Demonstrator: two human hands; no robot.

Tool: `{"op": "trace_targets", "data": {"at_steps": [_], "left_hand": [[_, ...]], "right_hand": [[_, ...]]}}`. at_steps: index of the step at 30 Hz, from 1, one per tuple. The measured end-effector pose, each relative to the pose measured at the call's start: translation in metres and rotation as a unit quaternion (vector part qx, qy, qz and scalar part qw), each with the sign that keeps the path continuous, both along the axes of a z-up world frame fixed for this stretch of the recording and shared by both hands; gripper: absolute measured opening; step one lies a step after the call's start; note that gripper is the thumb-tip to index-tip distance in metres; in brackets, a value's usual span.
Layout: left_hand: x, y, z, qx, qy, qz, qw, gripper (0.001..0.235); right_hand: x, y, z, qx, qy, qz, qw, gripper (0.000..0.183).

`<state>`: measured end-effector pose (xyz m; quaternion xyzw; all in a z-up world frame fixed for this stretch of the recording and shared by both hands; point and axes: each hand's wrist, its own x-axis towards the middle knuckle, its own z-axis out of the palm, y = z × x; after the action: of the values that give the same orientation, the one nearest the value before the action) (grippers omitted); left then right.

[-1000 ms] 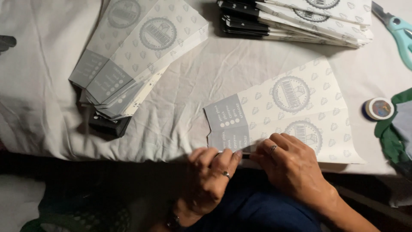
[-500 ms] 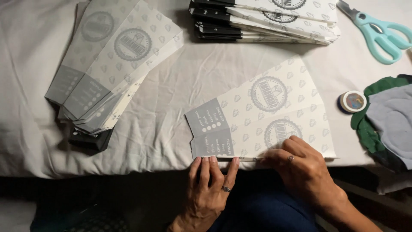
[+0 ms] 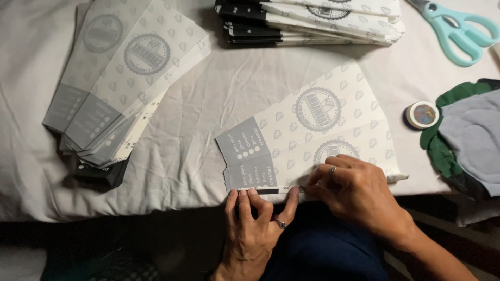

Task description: Folding paper food wrappers and securing them with a stapler to create packaging bags.

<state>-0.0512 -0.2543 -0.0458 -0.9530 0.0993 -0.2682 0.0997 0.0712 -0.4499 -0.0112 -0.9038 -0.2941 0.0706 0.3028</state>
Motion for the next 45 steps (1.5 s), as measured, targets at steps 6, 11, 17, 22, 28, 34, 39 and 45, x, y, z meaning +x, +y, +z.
{"op": "trace_targets", "data": {"at_steps": [6, 11, 17, 22, 28, 34, 39, 45], "left_hand": [[0.001, -0.011, 0.006, 0.031, 0.02, 0.019, 0.999, 0.094], [0.004, -0.023, 0.007, 0.12, 0.027, 0.061, 0.991, 0.113], [0.009, -0.027, 0.012, 0.166, 0.022, 0.066, 0.984, 0.114], [0.012, -0.033, 0.015, 0.174, 0.034, 0.074, 0.981, 0.118], [0.015, -0.032, 0.016, 0.187, 0.048, 0.061, 0.979, 0.119], [0.014, -0.033, 0.016, 0.17, 0.064, 0.057, 0.982, 0.115], [0.013, -0.032, 0.014, 0.184, 0.056, 0.059, 0.98, 0.117], [0.014, -0.032, 0.009, 0.193, 0.005, 0.064, 0.979, 0.121]], "right_hand": [[-0.007, -0.043, -0.002, -0.076, -0.164, 0.075, 0.981, 0.012], [-0.009, -0.06, 0.002, 0.062, -0.124, 0.056, 0.989, 0.011], [0.0, -0.065, -0.001, 0.106, -0.031, 0.035, 0.993, 0.011], [0.007, -0.059, 0.003, 0.079, 0.024, -0.009, 0.997, 0.01], [0.008, -0.055, 0.001, -0.008, 0.02, -0.038, 0.999, 0.011], [0.0, -0.073, 0.004, 0.017, -0.066, -0.015, 0.998, 0.019], [-0.006, -0.083, -0.005, 0.093, -0.082, -0.024, 0.992, 0.01], [-0.004, -0.084, -0.01, 0.103, -0.092, -0.024, 0.99, 0.011]]}}
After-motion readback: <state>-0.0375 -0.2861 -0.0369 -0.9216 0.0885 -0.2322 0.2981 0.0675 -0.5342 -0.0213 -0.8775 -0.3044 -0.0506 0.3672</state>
